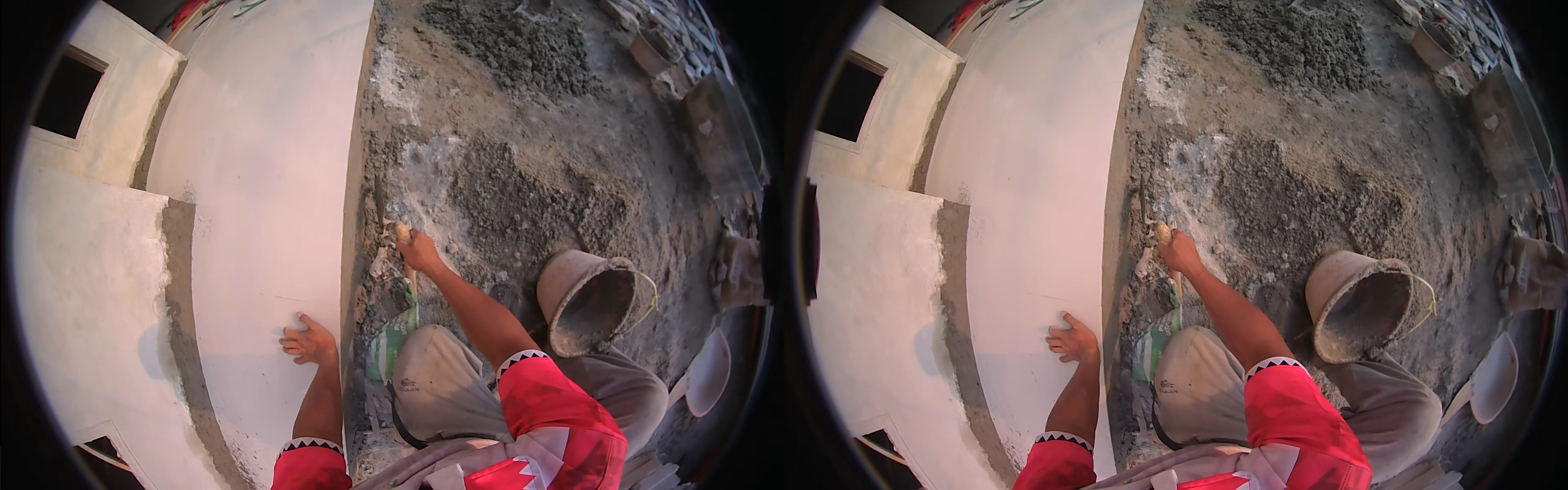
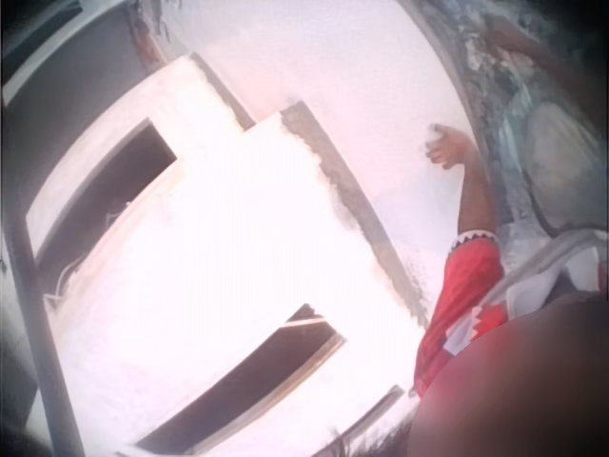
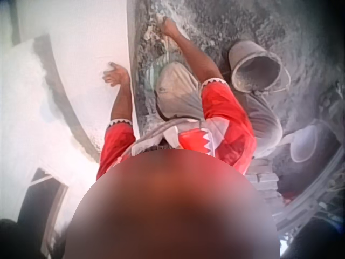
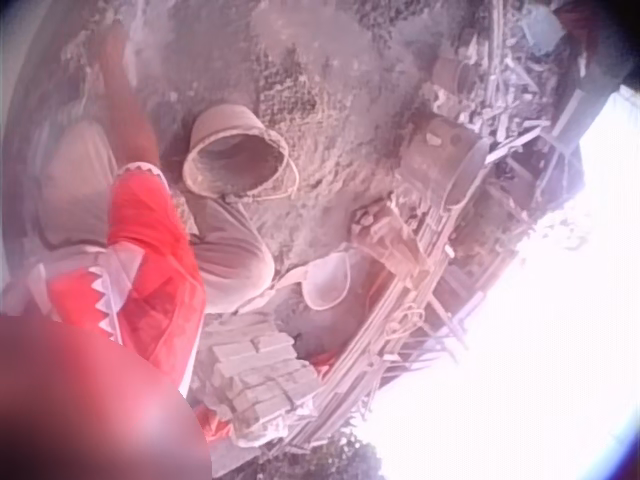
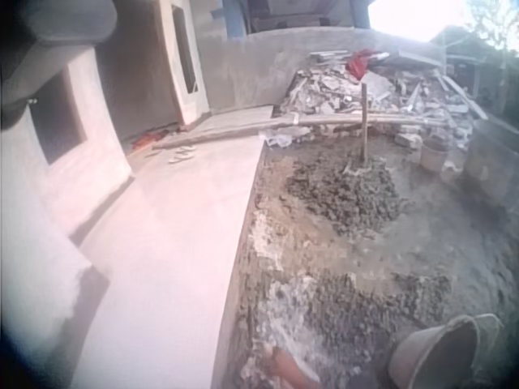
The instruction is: The person scoops cement from a bucket using a trowel and applies it to the edge of a white wall. They repeatedly smooth the cement along the wall's base while seated on the ground.
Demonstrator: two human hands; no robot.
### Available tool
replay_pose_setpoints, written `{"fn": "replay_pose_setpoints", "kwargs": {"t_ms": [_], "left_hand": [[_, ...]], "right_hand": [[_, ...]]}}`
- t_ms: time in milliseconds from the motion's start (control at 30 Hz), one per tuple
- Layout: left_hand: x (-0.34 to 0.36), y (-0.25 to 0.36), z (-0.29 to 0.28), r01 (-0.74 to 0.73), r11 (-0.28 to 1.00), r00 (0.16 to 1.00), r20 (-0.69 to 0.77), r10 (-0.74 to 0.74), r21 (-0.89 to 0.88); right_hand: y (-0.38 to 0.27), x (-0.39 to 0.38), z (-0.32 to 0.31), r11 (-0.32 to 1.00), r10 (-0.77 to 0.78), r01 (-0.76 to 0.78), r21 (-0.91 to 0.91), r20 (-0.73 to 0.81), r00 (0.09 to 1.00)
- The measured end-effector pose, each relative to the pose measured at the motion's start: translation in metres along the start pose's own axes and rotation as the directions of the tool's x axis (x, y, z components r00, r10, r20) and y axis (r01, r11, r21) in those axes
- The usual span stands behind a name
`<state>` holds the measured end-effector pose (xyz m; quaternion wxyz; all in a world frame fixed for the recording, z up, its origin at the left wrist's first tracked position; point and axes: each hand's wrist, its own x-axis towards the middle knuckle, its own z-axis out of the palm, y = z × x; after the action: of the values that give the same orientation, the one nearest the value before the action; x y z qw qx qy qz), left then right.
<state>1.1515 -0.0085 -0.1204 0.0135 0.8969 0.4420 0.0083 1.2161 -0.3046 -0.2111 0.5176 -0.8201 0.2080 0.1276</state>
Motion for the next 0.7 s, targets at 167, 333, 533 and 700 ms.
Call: {"fn": "replay_pose_setpoints", "kwargs": {"t_ms": [167, 333, 533, 700], "left_hand": [[0.002, -0.001, 0.008, -0.014, 0.998, 0.993, -0.115, 0.020, 0.053], [0.004, -0.005, 0.018, -0.006, 0.998, 0.992, -0.125, 0.013, 0.055], [0.004, -0.003, 0.016, -0.015, 0.999, 0.990, -0.137, 0.020, 0.032], [0.002, -0.002, 0.011, -0.019, 1.000, 0.995, -0.101, 0.020, 0.007]], "right_hand": [[-0.009, 0.016, 0.031, 0.945, -0.324, 0.314, -0.091, -0.127, 0.937], [-0.004, -0.017, 0.022, 0.967, 0.093, -0.112, 0.229, 0.095, 0.991], [-0.022, -0.011, 0.037, 0.996, -0.068, 0.072, 0.059, -0.062, 0.996], [-0.006, -0.047, 0.031, 0.977, 0.042, -0.055, 0.207, 0.066, 0.997]]}}
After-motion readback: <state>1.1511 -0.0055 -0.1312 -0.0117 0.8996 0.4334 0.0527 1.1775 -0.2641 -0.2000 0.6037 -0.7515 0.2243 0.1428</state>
